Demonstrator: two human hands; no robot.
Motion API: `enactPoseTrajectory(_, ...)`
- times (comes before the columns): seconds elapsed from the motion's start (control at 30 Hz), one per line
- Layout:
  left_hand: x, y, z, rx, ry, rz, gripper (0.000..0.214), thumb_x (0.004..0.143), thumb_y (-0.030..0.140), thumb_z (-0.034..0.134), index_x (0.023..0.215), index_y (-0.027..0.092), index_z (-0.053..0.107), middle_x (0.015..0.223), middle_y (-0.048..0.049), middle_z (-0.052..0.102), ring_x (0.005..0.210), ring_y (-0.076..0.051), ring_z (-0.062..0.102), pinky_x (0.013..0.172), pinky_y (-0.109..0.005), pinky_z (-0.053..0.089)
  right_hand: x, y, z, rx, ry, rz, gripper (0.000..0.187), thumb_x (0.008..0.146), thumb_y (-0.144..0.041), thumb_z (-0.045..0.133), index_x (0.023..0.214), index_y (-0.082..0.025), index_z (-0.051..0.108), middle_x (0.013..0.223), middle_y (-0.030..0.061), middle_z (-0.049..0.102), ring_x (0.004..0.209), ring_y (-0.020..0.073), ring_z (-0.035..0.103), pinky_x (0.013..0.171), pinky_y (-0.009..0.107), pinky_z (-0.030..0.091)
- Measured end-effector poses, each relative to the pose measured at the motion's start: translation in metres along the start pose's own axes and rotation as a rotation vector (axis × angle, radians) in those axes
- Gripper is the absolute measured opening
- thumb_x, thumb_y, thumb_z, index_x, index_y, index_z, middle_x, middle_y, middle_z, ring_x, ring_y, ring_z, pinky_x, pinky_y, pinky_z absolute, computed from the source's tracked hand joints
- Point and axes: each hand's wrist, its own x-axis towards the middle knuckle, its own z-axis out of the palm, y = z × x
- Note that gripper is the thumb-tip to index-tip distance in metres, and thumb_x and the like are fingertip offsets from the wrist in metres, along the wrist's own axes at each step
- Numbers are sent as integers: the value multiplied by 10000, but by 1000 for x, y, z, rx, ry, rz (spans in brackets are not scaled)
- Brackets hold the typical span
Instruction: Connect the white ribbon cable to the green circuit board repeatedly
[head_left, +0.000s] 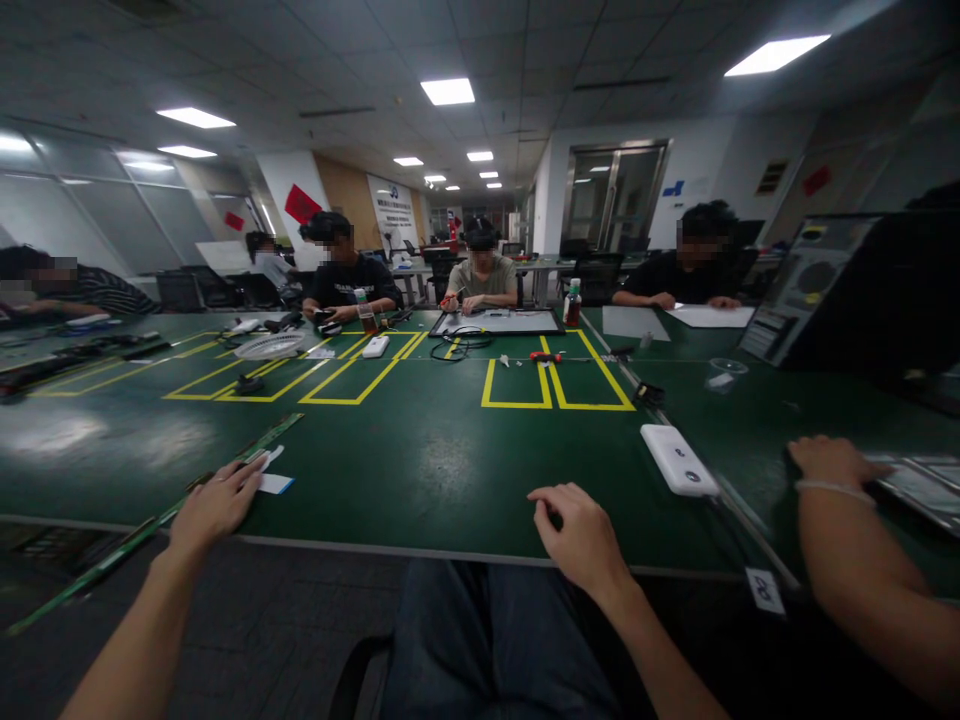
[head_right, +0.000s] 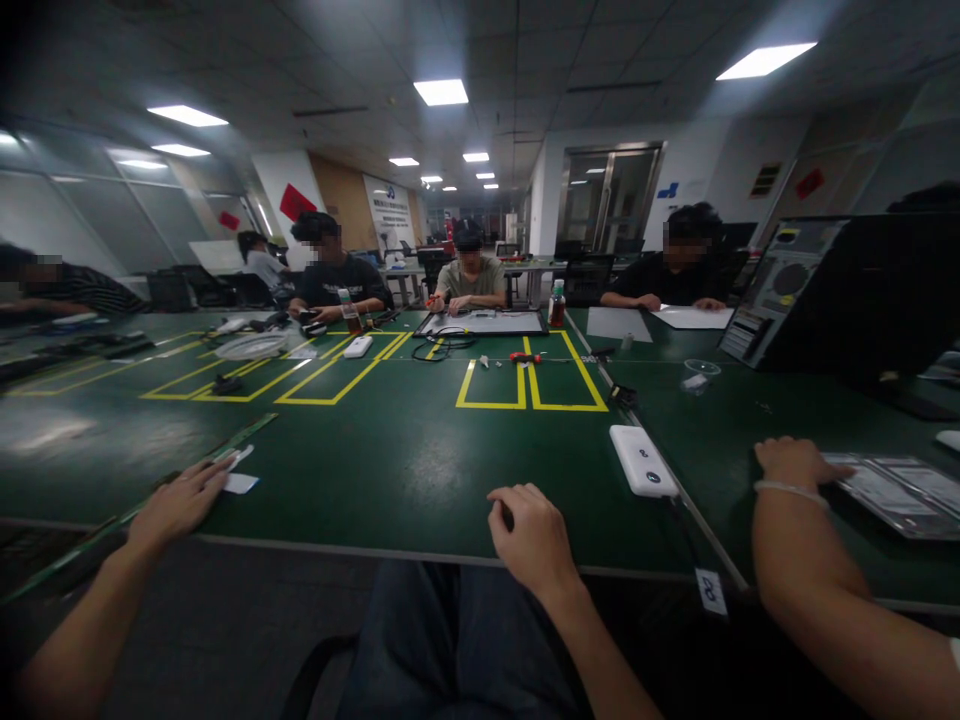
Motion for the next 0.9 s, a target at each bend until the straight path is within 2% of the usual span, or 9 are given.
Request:
enactPoseTrajectory(0.17,2,-6,3,18,-4,-115,545,1059,460,303,1535,274,494,1553,-133,537,1424,-353,471,1115,-663,326,40,40,-22,-181,-118,95,235,999,-288,533,1067,-271,757,947,18,739,893,188,664,787,301,464)
enactPoseTrajectory(0.27,8,-15,7,14,-9,-175,553,1054,468,319,1537,261,491,1577,-148,505,1438,-357,461,1117,-670,321,54,66,-27,-264,-166,108,272,995,-245,520,1144,-242,748,1069,47,720,974,190,663,816,294,454)
enactPoseTrajectory(0.33,14,-22,9,16,-17,-175,560,1054,473,302,1539,264,489,1608,-142,467,1461,-356,441,1130,-670,310,55,76,-26,-272,-178,120,310,990,-232,521,1226,-242,721,1061,50,706,958,184,661,812,292,450)
enactPoseTrajectory(0.5,19,-34,13,33,-28,-157,575,1068,450,241,1550,239,472,1607,-160,463,1486,-359,403,1126,-681,302,51,79,-19,-288,-204,126,371,1008,-274,504,1344,-250,659,1067,67,682,1008,209,639,846,313,440)
enactPoseTrajectory(0.63,6,-21,6,85,61,-140,636,1069,441,195,1602,141,369,1667,-231,319,1523,-400,324,1143,-643,286,51,73,-14,-331,-223,96,413,1030,-290,472,1413,-234,614,1140,100,665,1052,239,623,893,348,427)
enactPoseTrajectory(0.67,1,-15,3,107,101,-139,649,1066,439,200,1603,105,346,1656,-250,327,1515,-407,333,1141,-623,297,51,71,-13,-338,-228,91,420,1034,-294,466,1424,-230,605,1149,106,663,1056,243,620,897,352,425)
enactPoseTrajectory(0.73,-7,-4,-4,149,135,-175,664,1055,437,222,1556,29,371,1562,-286,459,1425,-407,458,1112,-559,352,50,69,-12,-332,-240,84,427,1040,-301,456,1436,-225,595,1158,113,661,1061,243,614,905,353,422)
enactPoseTrajectory(0.8,-12,4,-10,165,101,-272,669,1041,460,219,1451,-11,460,1381,-295,619,1240,-391,615,1025,-487,431,49,68,-12,-319,-246,81,429,1045,-306,445,1440,-225,591,1160,112,660,1068,241,610,910,352,419)
enactPoseTrajectory(0.9,-13,8,-12,131,31,-375,721,1013,536,176,1317,-4,542,1167,-297,708,1046,-416,686,849,-442,501,46,68,-12,-311,-244,78,427,1047,-305,439,1438,-226,590,1156,105,658,1071,239,607,914,358,415)
